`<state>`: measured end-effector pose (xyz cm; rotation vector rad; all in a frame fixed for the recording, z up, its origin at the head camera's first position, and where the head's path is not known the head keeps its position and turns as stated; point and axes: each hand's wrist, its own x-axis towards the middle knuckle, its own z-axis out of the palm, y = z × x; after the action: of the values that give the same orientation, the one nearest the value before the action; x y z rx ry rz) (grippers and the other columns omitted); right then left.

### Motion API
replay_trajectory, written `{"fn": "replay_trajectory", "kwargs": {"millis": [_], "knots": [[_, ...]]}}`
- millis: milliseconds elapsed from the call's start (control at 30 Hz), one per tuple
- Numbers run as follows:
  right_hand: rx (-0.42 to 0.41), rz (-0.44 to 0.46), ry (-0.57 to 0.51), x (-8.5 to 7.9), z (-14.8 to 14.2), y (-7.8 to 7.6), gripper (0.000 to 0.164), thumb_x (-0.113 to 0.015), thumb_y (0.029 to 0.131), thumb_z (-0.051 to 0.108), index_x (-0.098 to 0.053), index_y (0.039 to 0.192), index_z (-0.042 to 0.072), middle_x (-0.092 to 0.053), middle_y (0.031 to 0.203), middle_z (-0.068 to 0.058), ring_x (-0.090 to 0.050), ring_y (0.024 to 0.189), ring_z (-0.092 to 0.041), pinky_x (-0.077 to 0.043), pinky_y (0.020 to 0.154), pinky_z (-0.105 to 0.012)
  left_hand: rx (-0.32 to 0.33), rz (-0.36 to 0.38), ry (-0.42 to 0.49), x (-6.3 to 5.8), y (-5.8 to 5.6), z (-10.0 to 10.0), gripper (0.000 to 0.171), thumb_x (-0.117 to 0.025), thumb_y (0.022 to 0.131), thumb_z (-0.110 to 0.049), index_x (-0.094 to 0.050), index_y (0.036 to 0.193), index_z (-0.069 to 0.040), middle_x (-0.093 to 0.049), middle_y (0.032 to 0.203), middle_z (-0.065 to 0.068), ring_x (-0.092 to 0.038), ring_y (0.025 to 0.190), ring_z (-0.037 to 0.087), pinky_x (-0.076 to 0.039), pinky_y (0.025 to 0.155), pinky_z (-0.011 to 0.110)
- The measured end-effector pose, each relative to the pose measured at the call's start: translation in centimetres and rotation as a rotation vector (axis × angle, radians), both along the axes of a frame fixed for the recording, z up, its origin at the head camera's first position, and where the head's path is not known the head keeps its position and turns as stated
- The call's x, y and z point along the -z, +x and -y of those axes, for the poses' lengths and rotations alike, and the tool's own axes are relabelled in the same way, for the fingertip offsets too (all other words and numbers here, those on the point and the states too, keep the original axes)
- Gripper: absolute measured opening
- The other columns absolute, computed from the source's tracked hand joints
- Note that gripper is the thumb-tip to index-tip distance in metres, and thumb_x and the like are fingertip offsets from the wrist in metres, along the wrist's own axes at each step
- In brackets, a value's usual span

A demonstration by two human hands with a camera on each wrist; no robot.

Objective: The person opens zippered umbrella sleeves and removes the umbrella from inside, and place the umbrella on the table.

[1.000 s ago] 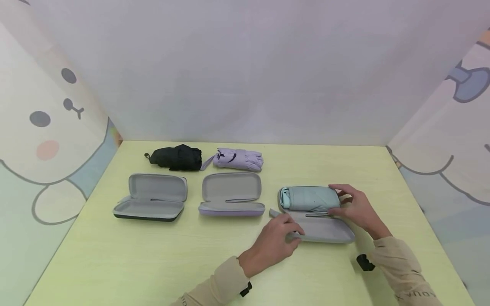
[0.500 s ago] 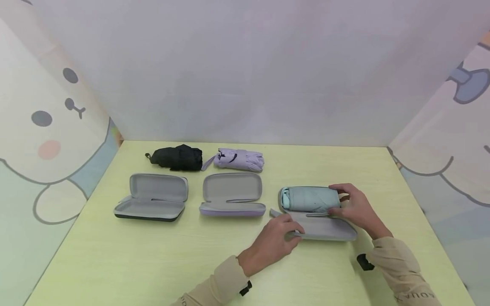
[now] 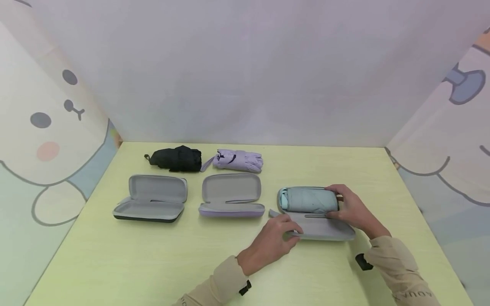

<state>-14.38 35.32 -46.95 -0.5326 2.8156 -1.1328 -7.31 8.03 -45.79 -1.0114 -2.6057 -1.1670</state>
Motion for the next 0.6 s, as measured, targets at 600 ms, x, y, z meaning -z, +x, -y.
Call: {"fn": "replay_trajectory", "kwargs": {"millis": [600], "knots": [[0.101, -0.093, -0.052, 0.95, -0.30, 0.33, 0.067, -0.090, 0.057, 0.006, -0.061, 0.118, 0.003, -0.061, 0.110, -0.008, -0.055, 0.088, 0.003, -0.044, 0.072, -0.012, -0.013, 0.007, -0.016, 0.27, 0.00, 0.48, 0.009, -0.072, 0.081, -0.013, -0.072, 0.089, -0.018, -0.054, 0.081, -0.007, -0.042, 0.071, -0.003, -0.032, 0.063, 0.004]]}}
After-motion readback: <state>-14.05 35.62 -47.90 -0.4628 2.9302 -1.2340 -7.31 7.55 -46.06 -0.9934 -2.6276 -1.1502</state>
